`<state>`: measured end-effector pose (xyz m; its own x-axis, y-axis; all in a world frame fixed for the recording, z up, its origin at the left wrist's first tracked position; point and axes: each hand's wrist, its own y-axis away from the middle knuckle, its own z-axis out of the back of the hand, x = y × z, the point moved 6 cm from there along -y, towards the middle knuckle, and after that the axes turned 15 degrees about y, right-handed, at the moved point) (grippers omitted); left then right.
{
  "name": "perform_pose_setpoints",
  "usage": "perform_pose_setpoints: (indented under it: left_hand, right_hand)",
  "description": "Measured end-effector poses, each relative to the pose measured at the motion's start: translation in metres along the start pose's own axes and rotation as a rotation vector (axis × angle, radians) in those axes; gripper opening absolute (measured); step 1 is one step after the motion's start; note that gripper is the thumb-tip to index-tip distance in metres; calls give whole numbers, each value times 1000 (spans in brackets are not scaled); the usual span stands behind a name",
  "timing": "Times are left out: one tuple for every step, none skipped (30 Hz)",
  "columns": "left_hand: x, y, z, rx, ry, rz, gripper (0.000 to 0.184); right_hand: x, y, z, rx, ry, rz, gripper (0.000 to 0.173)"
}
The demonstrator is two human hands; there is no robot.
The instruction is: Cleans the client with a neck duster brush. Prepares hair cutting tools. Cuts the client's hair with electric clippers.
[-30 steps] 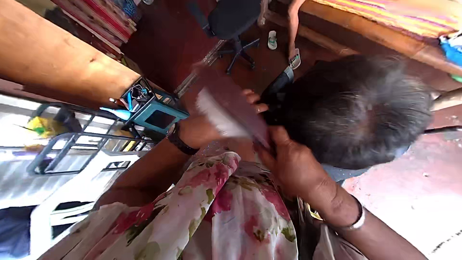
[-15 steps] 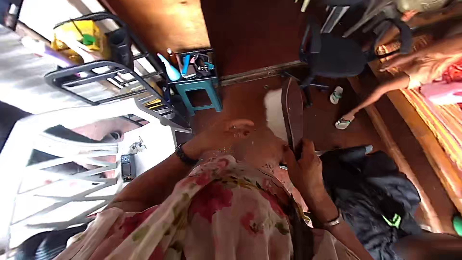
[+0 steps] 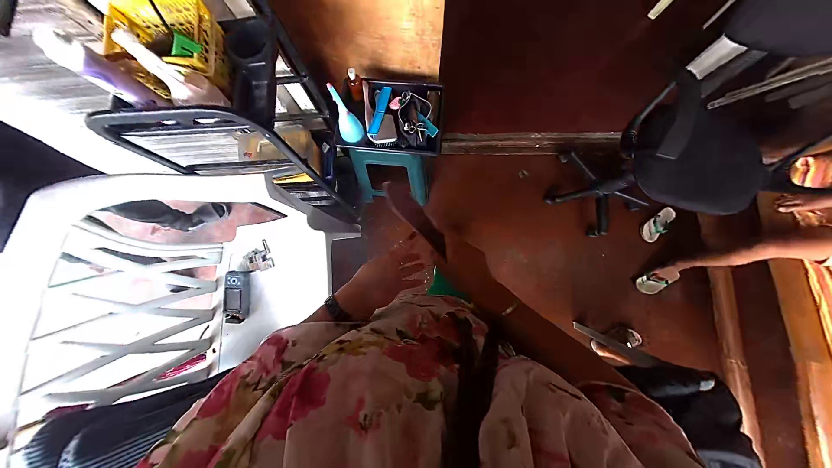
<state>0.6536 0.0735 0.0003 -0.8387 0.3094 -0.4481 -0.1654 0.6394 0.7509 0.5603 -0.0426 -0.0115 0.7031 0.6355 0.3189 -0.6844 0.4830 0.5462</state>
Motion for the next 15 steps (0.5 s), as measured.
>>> perform_pose_setpoints:
  left_hand:
    - [-9,-18,-4,-15,17,0,52]
    - [-19,-35,-6,-54,58,-29,50]
    - [-31,-52,-7,-126,111,-68,44]
    - [-44,-69,-4,-214,164,-104,39]
    - [-56,-85,2,-305,196,-146,33]
    - [-67,-98,12,-395,195,-184,27]
    - [-77,-110,22,-476,176,-219,24]
    - [-87,-119,32,-535,140,-242,24]
    - [-97,-128,42,-584,98,-261,22]
    - [-106,-134,52,-626,56,-274,21]
    - [-114,-140,61,-662,16,-278,19]
    - [-121,-145,69,-693,-13,-267,19]
    - [-127,-149,77,-724,-38,-249,20]
    - [-131,-155,85,-752,-51,-232,23]
    - [-135,-163,91,-772,-58,-218,27]
  right_hand:
    - [13,-20,8,33,17,101,43]
    - [26,-38,15,82,33,215,40]
    - [34,-54,24,138,35,332,41]
    - [38,-72,31,197,28,446,42]
    - [37,-92,37,257,7,550,45]
    - [34,-113,42,328,-30,639,47]
    - [30,-136,46,418,-44,683,48]
    - [24,-161,50,485,-31,679,46]
    - [16,-190,55,499,-16,633,43]
    - [6,-222,58,446,-13,567,37]
    - [-4,-255,61,381,-3,474,32]
    - [-14,-288,66,320,-2,369,30]
    - [-20,-318,69,271,6,276,30]
    - [-25,-347,71,236,19,206,31]
    - [-27,-373,72,199,30,154,31]
